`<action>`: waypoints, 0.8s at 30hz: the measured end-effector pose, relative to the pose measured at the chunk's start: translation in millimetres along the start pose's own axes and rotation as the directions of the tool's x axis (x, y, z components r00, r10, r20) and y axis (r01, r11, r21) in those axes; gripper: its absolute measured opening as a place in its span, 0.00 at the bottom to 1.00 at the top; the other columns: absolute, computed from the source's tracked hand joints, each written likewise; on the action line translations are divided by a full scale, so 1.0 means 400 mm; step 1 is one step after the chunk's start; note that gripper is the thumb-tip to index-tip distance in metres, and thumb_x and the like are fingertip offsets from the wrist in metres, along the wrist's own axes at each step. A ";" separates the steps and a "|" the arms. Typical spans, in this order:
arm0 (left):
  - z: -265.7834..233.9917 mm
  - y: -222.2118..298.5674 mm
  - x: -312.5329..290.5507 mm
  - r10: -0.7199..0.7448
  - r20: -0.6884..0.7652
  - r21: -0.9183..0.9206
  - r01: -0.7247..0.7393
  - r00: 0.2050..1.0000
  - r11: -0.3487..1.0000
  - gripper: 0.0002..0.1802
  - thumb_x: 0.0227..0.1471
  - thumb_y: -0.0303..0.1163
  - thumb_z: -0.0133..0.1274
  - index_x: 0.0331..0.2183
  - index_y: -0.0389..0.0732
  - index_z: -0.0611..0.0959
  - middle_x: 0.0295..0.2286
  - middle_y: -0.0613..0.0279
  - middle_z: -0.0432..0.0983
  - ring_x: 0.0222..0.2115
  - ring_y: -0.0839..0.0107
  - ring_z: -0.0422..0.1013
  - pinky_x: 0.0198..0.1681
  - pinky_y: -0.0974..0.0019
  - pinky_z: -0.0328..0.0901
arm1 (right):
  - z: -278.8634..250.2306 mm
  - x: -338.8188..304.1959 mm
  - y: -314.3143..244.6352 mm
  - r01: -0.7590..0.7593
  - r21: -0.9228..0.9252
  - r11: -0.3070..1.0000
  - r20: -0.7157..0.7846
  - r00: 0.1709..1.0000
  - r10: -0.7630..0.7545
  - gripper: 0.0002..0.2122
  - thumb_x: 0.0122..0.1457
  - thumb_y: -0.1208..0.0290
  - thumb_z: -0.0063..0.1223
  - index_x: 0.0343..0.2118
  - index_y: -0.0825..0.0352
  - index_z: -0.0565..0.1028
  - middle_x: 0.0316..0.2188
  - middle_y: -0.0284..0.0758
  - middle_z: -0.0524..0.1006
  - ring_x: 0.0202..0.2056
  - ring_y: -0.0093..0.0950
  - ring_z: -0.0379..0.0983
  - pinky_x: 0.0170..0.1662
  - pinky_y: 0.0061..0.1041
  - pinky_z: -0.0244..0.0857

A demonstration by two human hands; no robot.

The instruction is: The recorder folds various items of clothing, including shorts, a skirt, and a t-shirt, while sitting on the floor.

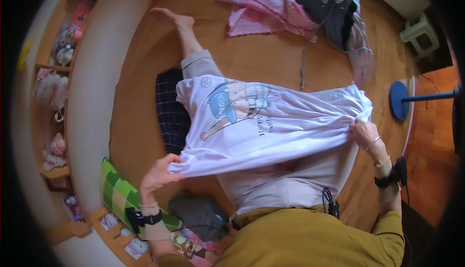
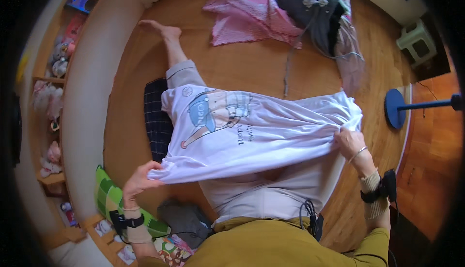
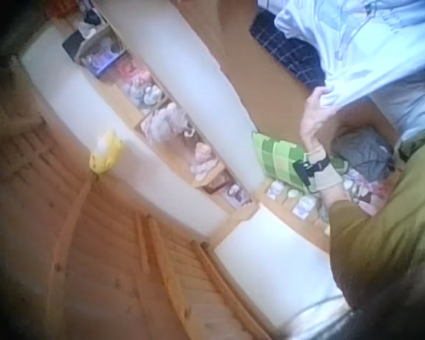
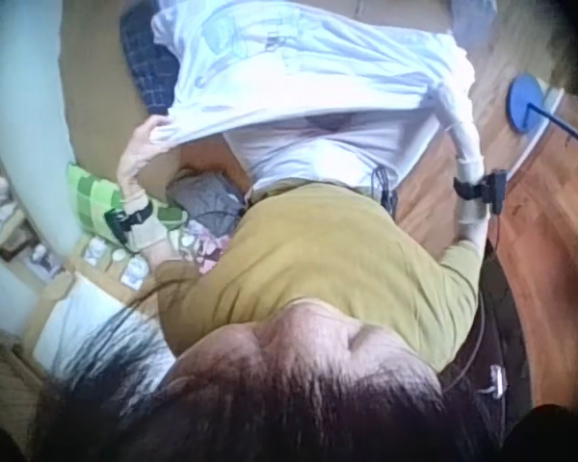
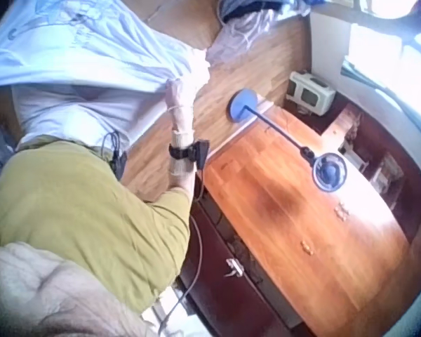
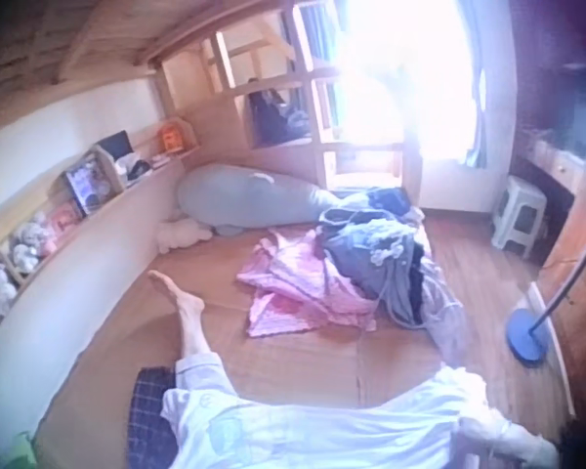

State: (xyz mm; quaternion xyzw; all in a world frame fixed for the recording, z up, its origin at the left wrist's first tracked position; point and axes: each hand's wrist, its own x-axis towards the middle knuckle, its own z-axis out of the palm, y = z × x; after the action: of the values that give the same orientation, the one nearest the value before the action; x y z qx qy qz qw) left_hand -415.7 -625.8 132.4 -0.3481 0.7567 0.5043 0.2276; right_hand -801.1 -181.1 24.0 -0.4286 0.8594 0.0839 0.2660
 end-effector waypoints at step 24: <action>-0.292 0.235 0.123 0.502 -0.249 0.437 -0.367 0.828 0.821 0.16 0.39 0.22 0.51 0.36 0.37 0.77 0.24 0.73 0.71 0.23 0.83 0.64 0.24 0.78 0.59 | 0.020 -0.235 0.002 0.195 0.500 0.844 0.181 0.929 -0.322 0.09 0.45 0.64 0.55 0.26 0.64 0.75 0.22 0.41 0.74 0.25 0.39 0.71 0.29 0.32 0.64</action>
State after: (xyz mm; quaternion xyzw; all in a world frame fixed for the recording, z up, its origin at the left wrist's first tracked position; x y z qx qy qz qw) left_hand -518.3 -724.6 200.3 -0.1985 0.9260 0.3201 0.0263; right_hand -752.5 -112.7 66.9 -0.4486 0.7451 -0.1106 0.4810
